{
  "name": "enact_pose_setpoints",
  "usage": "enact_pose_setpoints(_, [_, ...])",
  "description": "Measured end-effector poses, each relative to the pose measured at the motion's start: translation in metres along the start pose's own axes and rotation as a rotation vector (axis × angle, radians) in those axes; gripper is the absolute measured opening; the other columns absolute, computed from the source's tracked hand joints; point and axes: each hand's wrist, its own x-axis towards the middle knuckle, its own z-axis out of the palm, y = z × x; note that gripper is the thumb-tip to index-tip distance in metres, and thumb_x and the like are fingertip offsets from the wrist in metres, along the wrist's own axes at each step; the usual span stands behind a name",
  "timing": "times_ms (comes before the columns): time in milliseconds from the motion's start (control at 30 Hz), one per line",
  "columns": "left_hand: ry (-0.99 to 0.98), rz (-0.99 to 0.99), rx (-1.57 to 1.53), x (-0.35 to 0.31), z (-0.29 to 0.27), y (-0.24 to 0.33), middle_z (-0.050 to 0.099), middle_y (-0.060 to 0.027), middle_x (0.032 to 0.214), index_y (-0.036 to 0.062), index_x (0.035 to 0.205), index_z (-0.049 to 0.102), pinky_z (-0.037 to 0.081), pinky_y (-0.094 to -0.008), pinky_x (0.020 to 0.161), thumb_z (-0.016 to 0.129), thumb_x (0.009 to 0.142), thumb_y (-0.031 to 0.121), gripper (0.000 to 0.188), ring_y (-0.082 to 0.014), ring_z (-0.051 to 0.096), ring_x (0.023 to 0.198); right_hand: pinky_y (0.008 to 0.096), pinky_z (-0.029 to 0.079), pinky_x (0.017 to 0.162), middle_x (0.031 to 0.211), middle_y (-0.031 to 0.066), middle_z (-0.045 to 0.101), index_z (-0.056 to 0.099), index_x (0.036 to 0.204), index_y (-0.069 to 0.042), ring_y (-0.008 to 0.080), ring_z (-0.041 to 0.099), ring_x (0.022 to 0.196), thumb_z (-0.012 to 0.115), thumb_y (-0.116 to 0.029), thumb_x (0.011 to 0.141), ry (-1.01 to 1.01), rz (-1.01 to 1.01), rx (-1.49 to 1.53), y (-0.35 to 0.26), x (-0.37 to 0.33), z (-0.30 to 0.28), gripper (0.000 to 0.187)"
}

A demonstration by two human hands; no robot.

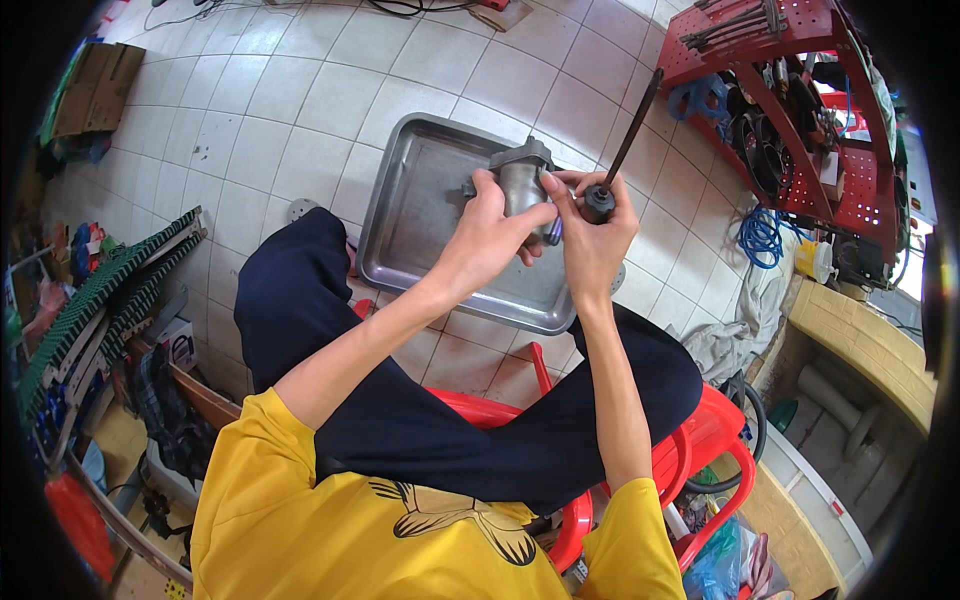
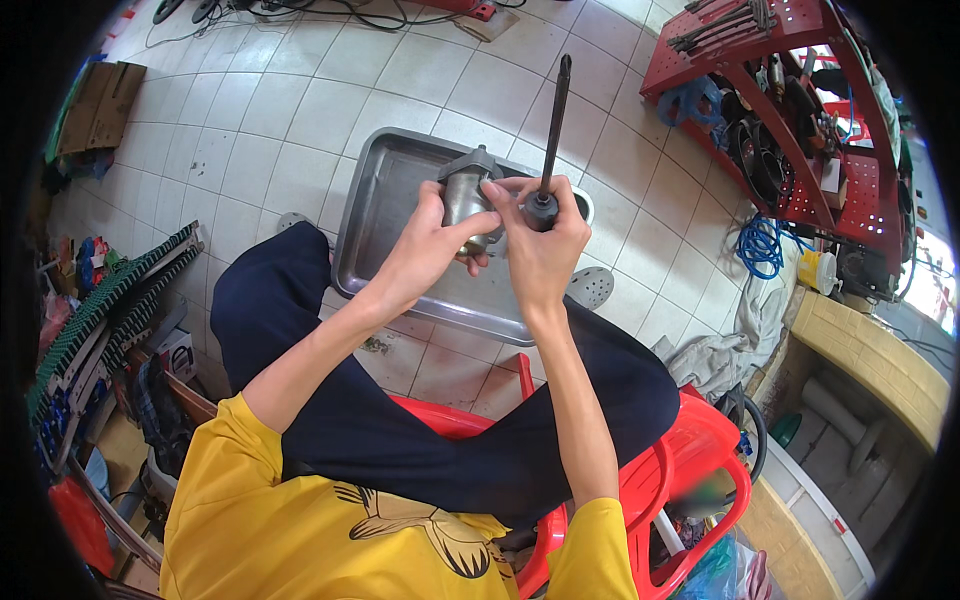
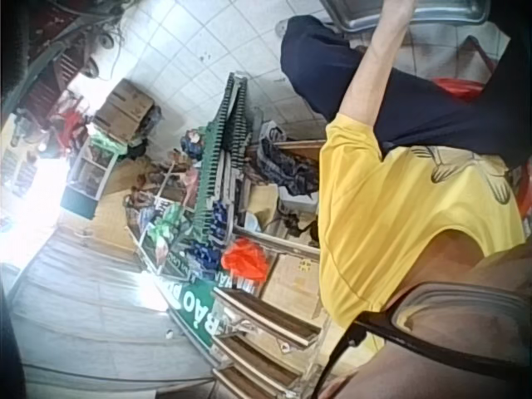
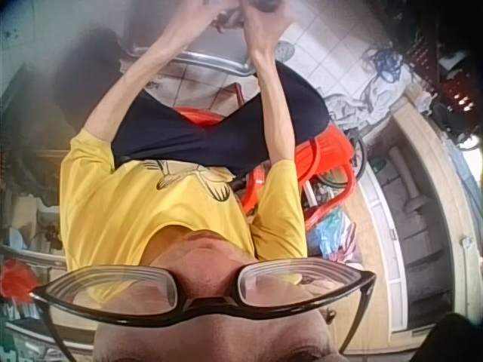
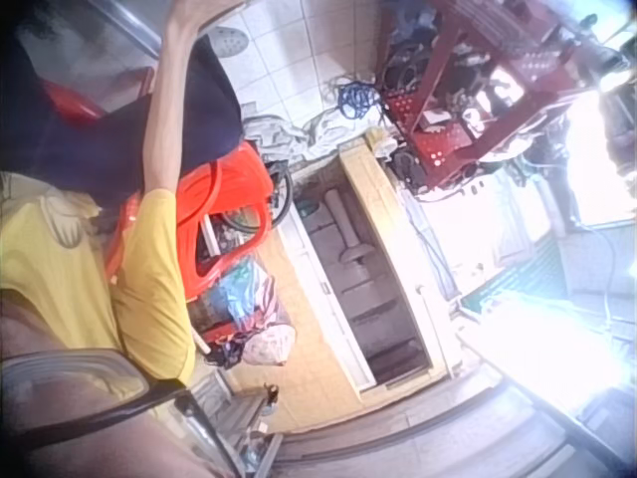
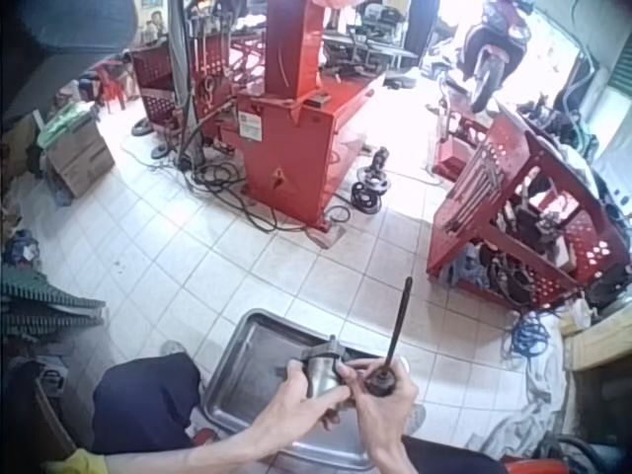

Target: The person holds a starter motor and uses a screwdriver to loosen the bolts, then pulls the metal casing apart to remove the armature and internal components over a metal tray.

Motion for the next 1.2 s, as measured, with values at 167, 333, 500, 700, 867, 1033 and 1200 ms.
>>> enact_pose_setpoints(167, [0.001, -0.003, -0.003, -0.001, 0.001, 0.001, 0.066, -0.0155, 0.082, -0.013, 0.114, 0.026, 0.055, -0.0286, 0.052, 0.073, 0.091, 0.021, 0.062, -0.0166, 0.068, 0.064, 0.0212, 0.034, 0.05, 0.08, 0.002, 0.074, 0.051, 0.079, -0.006, 0.0015, 0.043, 0.057, 0.082, -0.008, 0.086, 0.0, -0.012, 0.03, 0.003, 0.0, 0.0, 0.032])
enact_pose_setpoints(333, [0.025, -0.018, -0.031, -0.001, 0.002, 0.003, 0.065, -0.0153, 0.085, -0.0094, 0.112, 0.028, 0.054, -0.0289, 0.052, 0.074, 0.091, 0.02, 0.058, -0.0168, 0.067, 0.064, 0.0217, 0.033, 0.049, 0.078, 0.0021, 0.071, 0.052, 0.08, -0.006, 0.0012, 0.044, 0.057, 0.081, -0.01, 0.088, 0.06, 0.034, 0.092, 0.0, -0.001, 0.0, 0.031])
enact_pose_setpoints(500, [0.083, -0.014, -0.086, 0.0, -0.003, 0.012, 0.062, -0.0127, 0.087, -0.0023, 0.111, 0.031, 0.052, -0.0281, 0.052, 0.074, 0.09, 0.02, 0.053, -0.0154, 0.065, 0.063, 0.0246, 0.04, 0.051, 0.078, 0.0029, 0.066, 0.057, 0.095, -0.003, 0.0053, 0.051, 0.059, 0.071, -0.024, 0.098, 0.032, 0.14, -0.051, -0.002, 0.003, -0.011, 0.026])
enact_pose_setpoints(700, [0.153, 0.098, -0.027, 0.007, -0.014, 0.029, 0.059, -0.0117, 0.089, 0.0006, 0.111, 0.033, 0.051, -0.0272, 0.052, 0.075, 0.09, 0.026, 0.053, -0.014, 0.063, 0.061, 0.0237, 0.045, 0.056, 0.074, 0.002, 0.058, 0.056, 0.112, -0.002, 0.008, 0.055, 0.062, 0.051, -0.034, 0.109, -0.169, 0.339, 0.224, -0.012, -0.005, -0.021, 0.033])
enact_pose_setpoints(867, [0.197, 0.108, -0.149, 0.009, -0.025, 0.044, 0.059, -0.0139, 0.098, 0.0031, 0.116, 0.039, 0.052, -0.0295, 0.058, 0.058, 0.099, 0.053, 0.056, -0.0179, 0.065, 0.068, 0.023, 0.036, 0.044, 0.068, 0.0016, 0.054, 0.051, 0.119, -0.005, 0.0071, 0.05, 0.051, 0.044, -0.034, 0.111, -0.252, 0.345, 0.272, -0.031, -0.035, -0.021, 0.031])
enact_pose_setpoints(1033, [0.27, 0.167, -0.195, 0.017, -0.04, 0.045, 0.06, -0.015, 0.099, 0.0024, 0.116, 0.042, 0.052, -0.0309, 0.059, 0.039, 0.104, 0.063, 0.062, -0.0191, 0.065, 0.069, 0.0269, 0.039, 0.046, 0.058, 0.0011, 0.054, 0.054, 0.122, -0.003, 0.0087, 0.051, 0.048, 0.053, -0.02, 0.107, -0.466, 0.333, 0.141, -0.044, -0.064, -0.009, 0.023])
enact_pose_setpoints(1200, [0.314, 0.201, -0.214, 0.019, -0.046, 0.049, 0.06, -0.0127, 0.098, 0.0028, 0.115, 0.042, 0.052, -0.0306, 0.059, 0.038, 0.105, 0.061, 0.059, -0.0189, 0.065, 0.07, 0.028, 0.041, 0.048, 0.061, 0.004, 0.055, 0.054, 0.122, 0.0, 0.0102, 0.052, 0.051, 0.051, -0.021, 0.107, -0.583, 0.362, 0.083, -0.041, -0.075, 0.002, 0.026])
